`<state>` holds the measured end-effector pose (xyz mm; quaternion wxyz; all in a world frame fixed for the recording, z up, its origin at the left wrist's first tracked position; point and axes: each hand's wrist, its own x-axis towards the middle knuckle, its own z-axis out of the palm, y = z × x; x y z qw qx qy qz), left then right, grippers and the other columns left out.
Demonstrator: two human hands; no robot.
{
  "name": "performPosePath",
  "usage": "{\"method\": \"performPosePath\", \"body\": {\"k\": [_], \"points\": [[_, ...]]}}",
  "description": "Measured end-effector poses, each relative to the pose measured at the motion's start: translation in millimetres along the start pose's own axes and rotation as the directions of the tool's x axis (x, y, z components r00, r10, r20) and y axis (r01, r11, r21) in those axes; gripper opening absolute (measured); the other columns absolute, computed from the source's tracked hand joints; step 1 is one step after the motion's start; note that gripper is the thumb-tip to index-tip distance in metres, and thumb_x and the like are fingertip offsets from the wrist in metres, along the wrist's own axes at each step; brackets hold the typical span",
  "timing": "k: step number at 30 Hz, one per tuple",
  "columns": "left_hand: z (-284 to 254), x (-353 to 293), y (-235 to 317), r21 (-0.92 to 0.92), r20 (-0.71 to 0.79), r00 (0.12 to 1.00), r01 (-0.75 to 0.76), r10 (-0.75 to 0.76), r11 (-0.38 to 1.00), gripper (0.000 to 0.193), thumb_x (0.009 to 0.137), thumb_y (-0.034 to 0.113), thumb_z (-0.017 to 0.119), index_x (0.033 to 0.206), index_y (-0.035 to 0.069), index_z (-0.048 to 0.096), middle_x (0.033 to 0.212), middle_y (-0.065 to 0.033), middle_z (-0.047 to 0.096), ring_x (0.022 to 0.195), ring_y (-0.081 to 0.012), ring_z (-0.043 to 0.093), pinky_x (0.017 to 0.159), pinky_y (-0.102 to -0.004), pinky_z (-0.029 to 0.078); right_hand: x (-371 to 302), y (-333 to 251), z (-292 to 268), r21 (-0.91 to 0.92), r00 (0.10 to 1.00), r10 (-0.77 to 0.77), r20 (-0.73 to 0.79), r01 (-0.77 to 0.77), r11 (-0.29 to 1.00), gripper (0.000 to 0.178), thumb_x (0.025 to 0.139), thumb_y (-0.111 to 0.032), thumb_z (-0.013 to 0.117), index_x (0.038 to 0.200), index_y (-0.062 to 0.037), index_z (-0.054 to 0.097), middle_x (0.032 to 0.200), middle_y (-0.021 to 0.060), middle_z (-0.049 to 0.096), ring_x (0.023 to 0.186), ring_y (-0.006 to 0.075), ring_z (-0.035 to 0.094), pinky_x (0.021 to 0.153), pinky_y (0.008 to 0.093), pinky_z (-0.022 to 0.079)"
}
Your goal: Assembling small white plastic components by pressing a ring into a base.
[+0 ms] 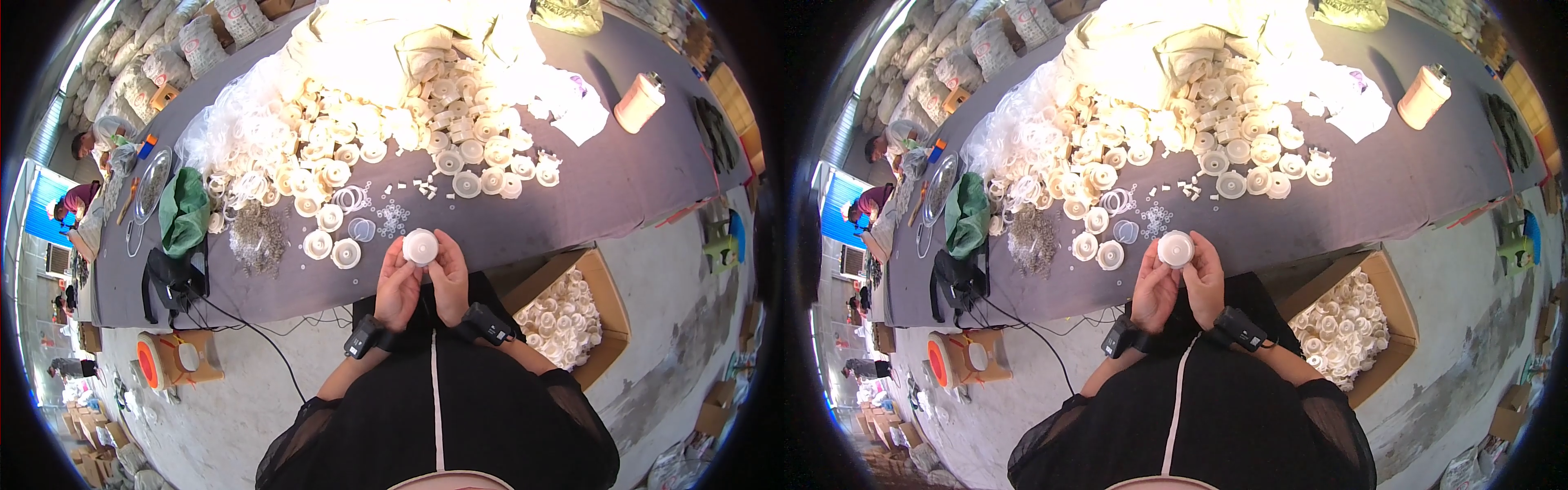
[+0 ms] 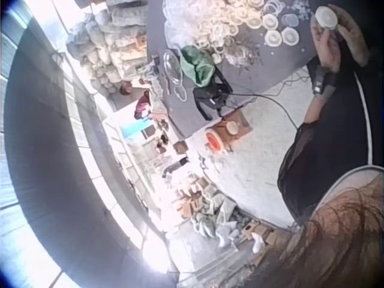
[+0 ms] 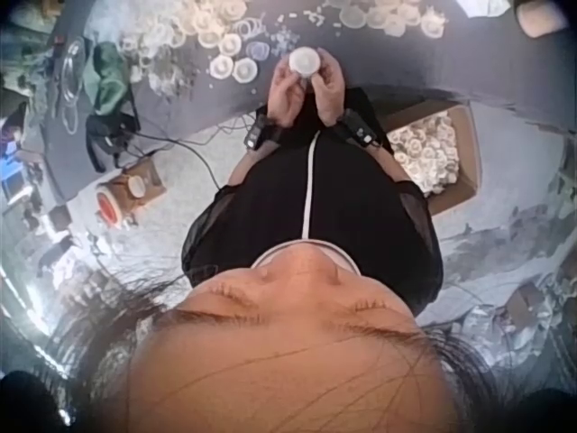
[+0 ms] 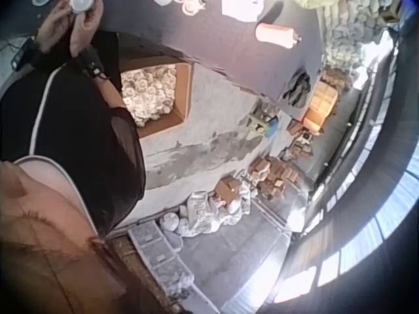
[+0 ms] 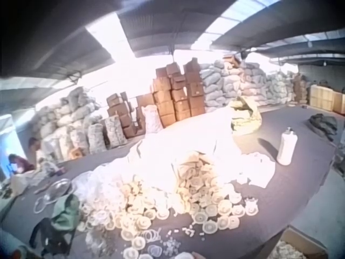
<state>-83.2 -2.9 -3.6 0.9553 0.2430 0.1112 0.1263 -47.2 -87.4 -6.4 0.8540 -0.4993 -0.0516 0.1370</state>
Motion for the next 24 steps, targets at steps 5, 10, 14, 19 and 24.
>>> {"method": "performPosePath", "body": {"k": [5,10,14,19,24], "points": [[-17,2,1,0.090,0.041,0.998,0.051,-0.055,0.995,0.041,0.079,0.002,0.044,0.120,0.001,0.039,0.115,-0.0113,0.048,0.105,-0.0206,0.047,0.087,-0.0341,0.039,0,1,-7,-0.115,0.992,-0.036,0.124,0.051,0.992,0.041,0.080,0.008,0.040,0.120,0.0028,0.038,0.105,0.0080,0.053,0.083,0.0087,0.053,0.073,0.0221,0.044],[-18,-4,5,0.021,0.091,0.995,0.035,-0.037,0.999,0.028,0.079,0.010,0.042,0.106,0.000,0.044,0.104,-0.0138,0.052,0.093,-0.0216,0.051,0.078,-0.0355,0.042,8,-3,-19,0.082,0.937,0.272,0.221,-0.296,0.952,0.035,0.076,0.002,0.040,0.110,0.0013,0.049,0.086,0.0045,0.055,0.072,0.0078,0.050,0.064,0.0202,0.042],[-19,-4,2,0.243,-0.034,0.999,-0.005,0.014,0.970,0.019,0.084,0.017,0.041,0.095,0.002,0.044,0.095,-0.0141,0.055,0.083,-0.0216,0.054,0.070,-0.0356,0.045,7,6,-30,0.119,0.910,0.314,0.272,-0.355,0.927,0.018,0.079,-0.004,0.044,0.095,-0.0002,0.053,0.080,0.0039,0.055,0.065,0.0078,0.049,0.057,0.0196,0.040],[-9,1,3,0.281,-0.083,0.996,0.068,-0.046,0.957,0.013,0.087,0.013,0.047,0.084,0.002,0.053,0.083,-0.0072,0.058,0.075,-0.0138,0.055,0.070,-0.0262,0.044,3,-12,-33,0.047,0.938,0.301,0.171,-0.313,0.949,0.013,0.085,-0.015,0.051,0.078,-0.0039,0.055,0.067,-0.0016,0.052,0.055,0.0048,0.045,0.050,0.0181,0.036],[-10,34,39,0.859,0.245,0.932,-0.336,0.267,0.387,0.006,0.082,0.007,0.056,0.079,0.002,0.059,0.079,-0.0021,0.056,0.072,-0.0111,0.052,0.069,-0.0225,0.042,-2,-21,-84,-0.060,0.985,-0.023,-0.171,0.013,0.998,0.019,0.086,-0.017,0.051,0.069,-0.0077,0.054,0.064,-0.0039,0.050,0.058,0.0051,0.047,0.051,0.0205,0.037]]}}
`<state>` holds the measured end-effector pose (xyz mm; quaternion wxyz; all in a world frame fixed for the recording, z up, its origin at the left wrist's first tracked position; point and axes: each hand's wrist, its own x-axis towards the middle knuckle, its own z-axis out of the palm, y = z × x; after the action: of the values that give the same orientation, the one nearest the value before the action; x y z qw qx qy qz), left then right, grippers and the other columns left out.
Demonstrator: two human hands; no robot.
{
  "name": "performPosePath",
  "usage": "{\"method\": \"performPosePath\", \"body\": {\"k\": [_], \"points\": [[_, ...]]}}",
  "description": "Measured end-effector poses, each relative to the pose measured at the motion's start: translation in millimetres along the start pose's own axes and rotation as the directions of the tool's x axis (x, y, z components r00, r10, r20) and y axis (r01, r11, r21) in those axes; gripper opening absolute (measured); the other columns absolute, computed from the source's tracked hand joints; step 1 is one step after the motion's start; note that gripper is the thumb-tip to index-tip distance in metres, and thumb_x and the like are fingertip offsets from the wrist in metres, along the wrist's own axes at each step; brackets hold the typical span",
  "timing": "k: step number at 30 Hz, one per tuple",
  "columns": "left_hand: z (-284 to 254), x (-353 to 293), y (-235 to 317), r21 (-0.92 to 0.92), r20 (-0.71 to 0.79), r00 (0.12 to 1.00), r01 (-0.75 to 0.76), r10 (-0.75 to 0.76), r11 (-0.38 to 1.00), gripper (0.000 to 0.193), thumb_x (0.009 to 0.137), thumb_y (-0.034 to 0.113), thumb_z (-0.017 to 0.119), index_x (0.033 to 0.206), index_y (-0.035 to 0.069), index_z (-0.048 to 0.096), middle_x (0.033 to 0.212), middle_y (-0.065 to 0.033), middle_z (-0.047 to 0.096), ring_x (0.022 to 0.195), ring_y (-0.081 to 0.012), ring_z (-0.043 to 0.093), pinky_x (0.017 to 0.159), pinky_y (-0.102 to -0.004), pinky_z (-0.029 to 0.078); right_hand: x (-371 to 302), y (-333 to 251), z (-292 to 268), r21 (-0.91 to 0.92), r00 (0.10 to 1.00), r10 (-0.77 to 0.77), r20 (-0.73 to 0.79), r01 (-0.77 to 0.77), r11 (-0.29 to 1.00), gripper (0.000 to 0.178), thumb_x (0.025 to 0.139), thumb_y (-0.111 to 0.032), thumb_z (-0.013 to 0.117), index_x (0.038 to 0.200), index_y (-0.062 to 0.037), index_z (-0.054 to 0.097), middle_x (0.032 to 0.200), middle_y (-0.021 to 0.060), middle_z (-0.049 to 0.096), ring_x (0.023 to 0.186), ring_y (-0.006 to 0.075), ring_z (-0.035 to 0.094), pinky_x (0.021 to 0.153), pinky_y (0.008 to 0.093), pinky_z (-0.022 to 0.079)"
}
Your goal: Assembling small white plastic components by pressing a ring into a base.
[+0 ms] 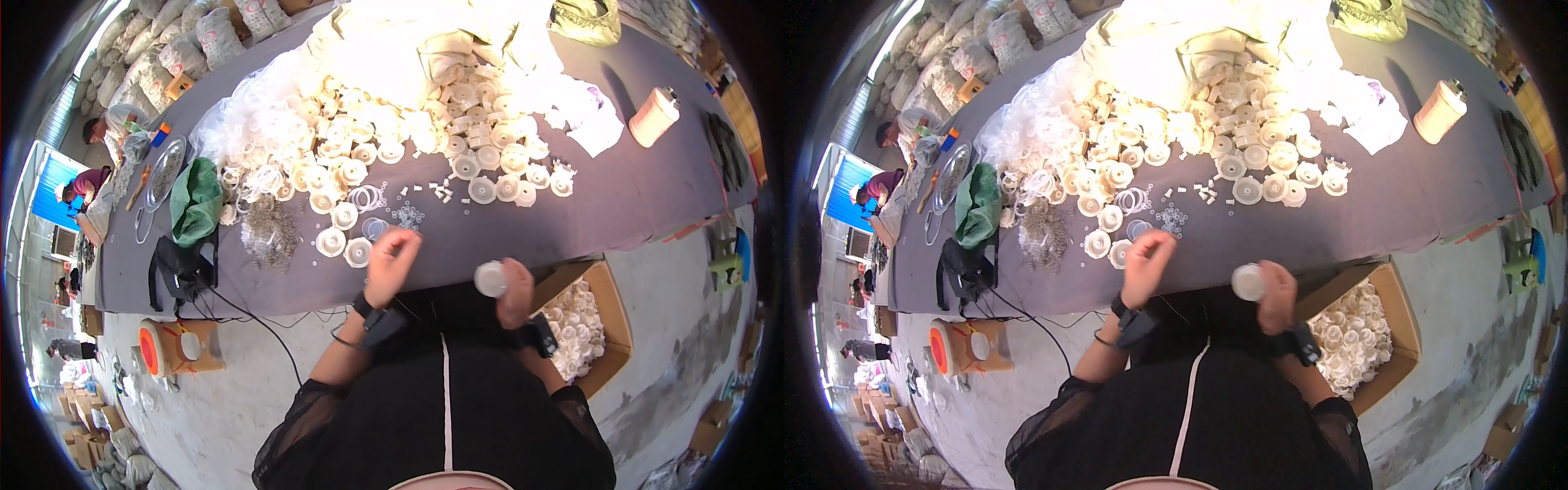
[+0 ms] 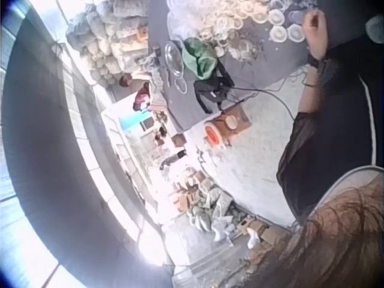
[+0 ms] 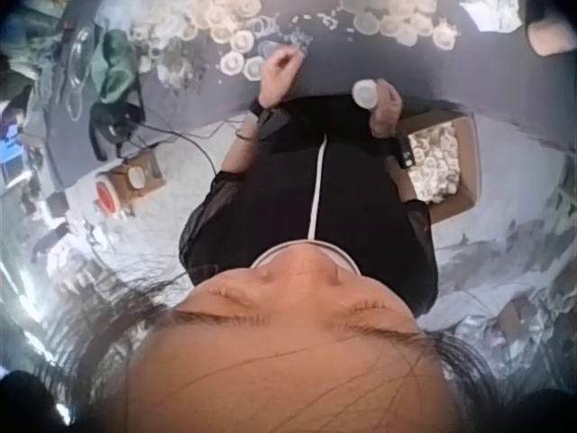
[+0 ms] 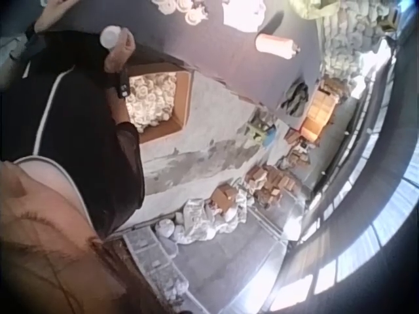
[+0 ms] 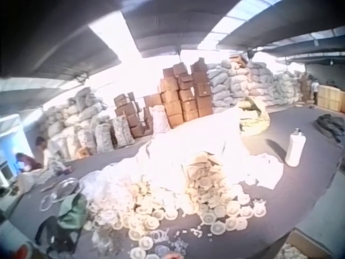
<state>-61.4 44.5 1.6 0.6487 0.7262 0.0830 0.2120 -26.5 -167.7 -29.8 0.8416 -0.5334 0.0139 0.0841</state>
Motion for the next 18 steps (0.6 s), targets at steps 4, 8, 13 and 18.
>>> {"method": "performPosePath", "body": {"k": [4,8,13,18], "points": [[-67,46,-11,0.525,-0.162,0.945,-0.161,0.284,0.836,0.012,0.076,0.005,0.059,0.088,0.003,0.058,0.084,-0.0093,0.056,0.081,-0.0216,0.052,0.074,-0.0301,0.042,-4,20,-130,0.041,0.855,0.057,-0.515,-0.042,0.998,0.025,0.088,-0.028,0.043,0.072,-0.0102,0.050,0.072,0.0013,0.053,0.063,0.0118,0.054,0.050,0.0266,0.040],[-98,77,-18,0.767,-0.185,0.885,-0.141,0.427,0.626,0.028,0.074,0.008,0.061,0.100,0.002,0.054,0.091,-0.0137,0.055,0.089,-0.0309,0.051,0.081,-0.0364,0.040,-56,69,-290,0.170,0.534,0.258,-0.805,-0.210,0.963,0.053,0.083,-0.052,0.043,0.104,-0.0055,0.055,0.092,0.0037,0.060,0.081,0.0169,0.056,0.068,0.0300,0.045],[-106,91,-26,0.832,-0.152,0.934,-0.055,0.322,0.551,0.036,0.074,0.010,0.061,0.107,0.000,0.051,0.098,-0.0159,0.055,0.094,-0.0328,0.051,0.083,-0.0395,0.040,-124,118,-387,0.454,0.157,0.483,-0.862,-0.187,0.871,0.048,0.084,-0.053,0.039,0.108,-0.0135,0.052,0.094,0.0066,0.057,0.067,0.0151,0.051,0.054,0.0264,0.042],[-110,88,-30,0.526,-0.230,0.969,0.043,0.093,0.849,0.038,0.074,0.005,0.058,0.110,-0.002,0.049,0.100,-0.0158,0.058,0.084,-0.0250,0.059,0.073,-0.0318,0.046,-124,140,-382,0.312,0.075,0.313,-0.947,-0.030,0.950,0.058,0.080,-0.062,0.039,0.114,-0.0170,0.049,0.080,0.0082,0.057,0.046,0.0152,0.043,0.045,0.0207,0.038]]}}
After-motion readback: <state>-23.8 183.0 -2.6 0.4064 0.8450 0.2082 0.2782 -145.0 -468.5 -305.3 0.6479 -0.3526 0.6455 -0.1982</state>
